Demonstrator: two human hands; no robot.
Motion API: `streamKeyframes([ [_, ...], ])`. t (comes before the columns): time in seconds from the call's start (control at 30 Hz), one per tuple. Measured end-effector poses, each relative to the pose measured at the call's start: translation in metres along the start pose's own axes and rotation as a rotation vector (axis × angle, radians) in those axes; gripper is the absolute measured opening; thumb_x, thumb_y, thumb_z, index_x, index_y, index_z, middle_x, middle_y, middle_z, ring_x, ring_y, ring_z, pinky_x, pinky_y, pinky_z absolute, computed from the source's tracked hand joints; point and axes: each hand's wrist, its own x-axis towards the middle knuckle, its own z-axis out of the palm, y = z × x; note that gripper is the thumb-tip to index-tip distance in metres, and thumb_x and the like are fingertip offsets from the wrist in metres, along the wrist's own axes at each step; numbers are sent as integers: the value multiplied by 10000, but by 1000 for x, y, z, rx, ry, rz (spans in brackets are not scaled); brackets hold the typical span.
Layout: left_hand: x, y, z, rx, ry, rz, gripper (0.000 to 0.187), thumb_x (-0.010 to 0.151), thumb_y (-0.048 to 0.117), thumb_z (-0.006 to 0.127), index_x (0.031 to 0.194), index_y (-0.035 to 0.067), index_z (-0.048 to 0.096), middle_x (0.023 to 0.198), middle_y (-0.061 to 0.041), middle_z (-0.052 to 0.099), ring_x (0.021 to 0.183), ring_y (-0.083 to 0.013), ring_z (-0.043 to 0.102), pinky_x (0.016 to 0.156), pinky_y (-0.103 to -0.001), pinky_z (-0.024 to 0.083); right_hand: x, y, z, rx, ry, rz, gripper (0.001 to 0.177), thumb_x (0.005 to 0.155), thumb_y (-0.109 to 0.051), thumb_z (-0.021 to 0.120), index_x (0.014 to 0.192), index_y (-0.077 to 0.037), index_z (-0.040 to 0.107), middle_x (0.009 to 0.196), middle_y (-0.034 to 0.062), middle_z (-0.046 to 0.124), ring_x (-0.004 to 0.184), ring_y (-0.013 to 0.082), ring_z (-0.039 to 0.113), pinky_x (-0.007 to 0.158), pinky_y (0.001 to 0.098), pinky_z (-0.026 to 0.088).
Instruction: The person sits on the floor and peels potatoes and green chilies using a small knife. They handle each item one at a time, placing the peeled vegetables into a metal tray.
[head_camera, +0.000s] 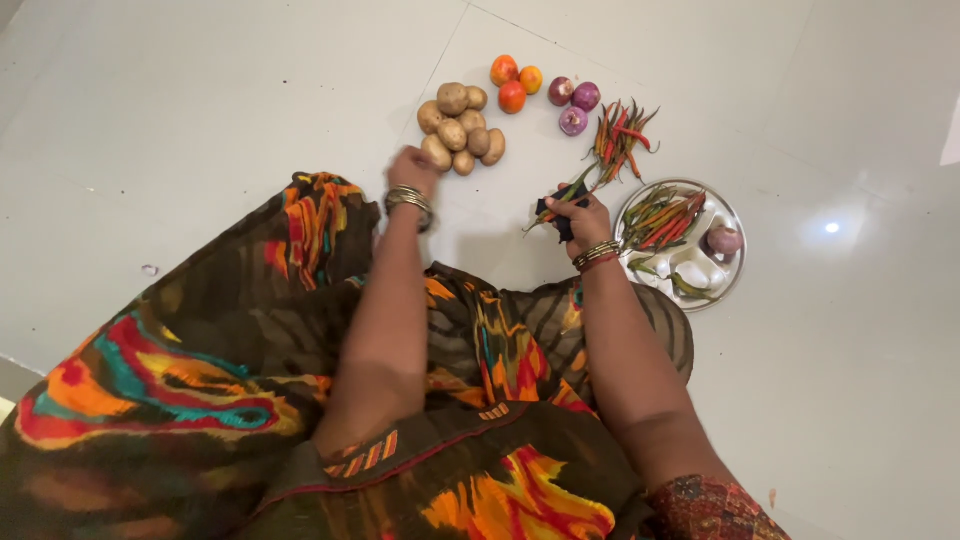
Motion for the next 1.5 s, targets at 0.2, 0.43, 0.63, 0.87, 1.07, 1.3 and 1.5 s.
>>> streamKeyframes([
  [0.2, -70, 41, 73, -143, -547, 131, 376, 870, 425, 748, 1060, 101, 733, 927, -65, 774, 747, -172, 740, 686, -323, 600, -1, 5, 5, -14, -17, -6, 434, 784, 63, 799, 1184, 68, 631, 966, 133, 717, 773, 218, 713, 639, 322, 594],
  [0.43, -109, 51, 90, 70, -795, 142, 491, 969, 494, 622, 1047, 29, 763, 835, -45, 786, 686, -132, 748, 694, -314, 603, -6, 3, 1, 53, -52, -68, 455, 798, 76, 779, 1214, 78, 595, 956, 165, 726, 773, 270, 710, 656, 347, 591],
  [0.63, -119, 53, 93, -15, -702, 88, 409, 1007, 417, 575, 914, 79, 787, 753, -54, 754, 637, -156, 704, 664, -340, 585, -1, 5, 0, 90, -5, -107, 504, 799, 68, 802, 1256, 93, 591, 999, 136, 717, 860, 233, 729, 742, 345, 608],
  [0.87, -118, 55, 83, -3, -605, 104, 398, 1011, 404, 578, 905, 77, 777, 723, -43, 729, 621, -147, 680, 640, -338, 566, 12, 14, 4, 59, -56, -42, 499, 790, 50, 814, 1245, 58, 610, 1016, 132, 723, 857, 225, 719, 736, 341, 601],
  [1.07, -124, 58, 89, -122, -654, 69, 380, 1002, 410, 579, 952, 103, 797, 724, -35, 732, 634, -137, 678, 634, -324, 575, 19, 15, 1, 94, -12, -115, 511, 776, 60, 827, 1239, 38, 613, 1008, 124, 716, 836, 223, 691, 684, 342, 573],
  [1.3, -124, 58, 90, -43, -644, 167, 406, 1014, 421, 565, 924, 88, 781, 746, -41, 743, 663, -157, 703, 667, -341, 572, 25, 17, -4, 164, 63, -150, 469, 774, 42, 837, 1201, 28, 644, 997, 97, 722, 870, 208, 712, 719, 320, 591],
  [1.5, -125, 60, 88, 36, -639, 197, 388, 1019, 405, 552, 935, 97, 773, 747, -61, 738, 684, -195, 710, 698, -372, 559, 32, 16, -16, 188, 64, -94, 422, 835, 27, 827, 1186, 65, 596, 996, 111, 713, 835, 220, 701, 707, 325, 570],
])
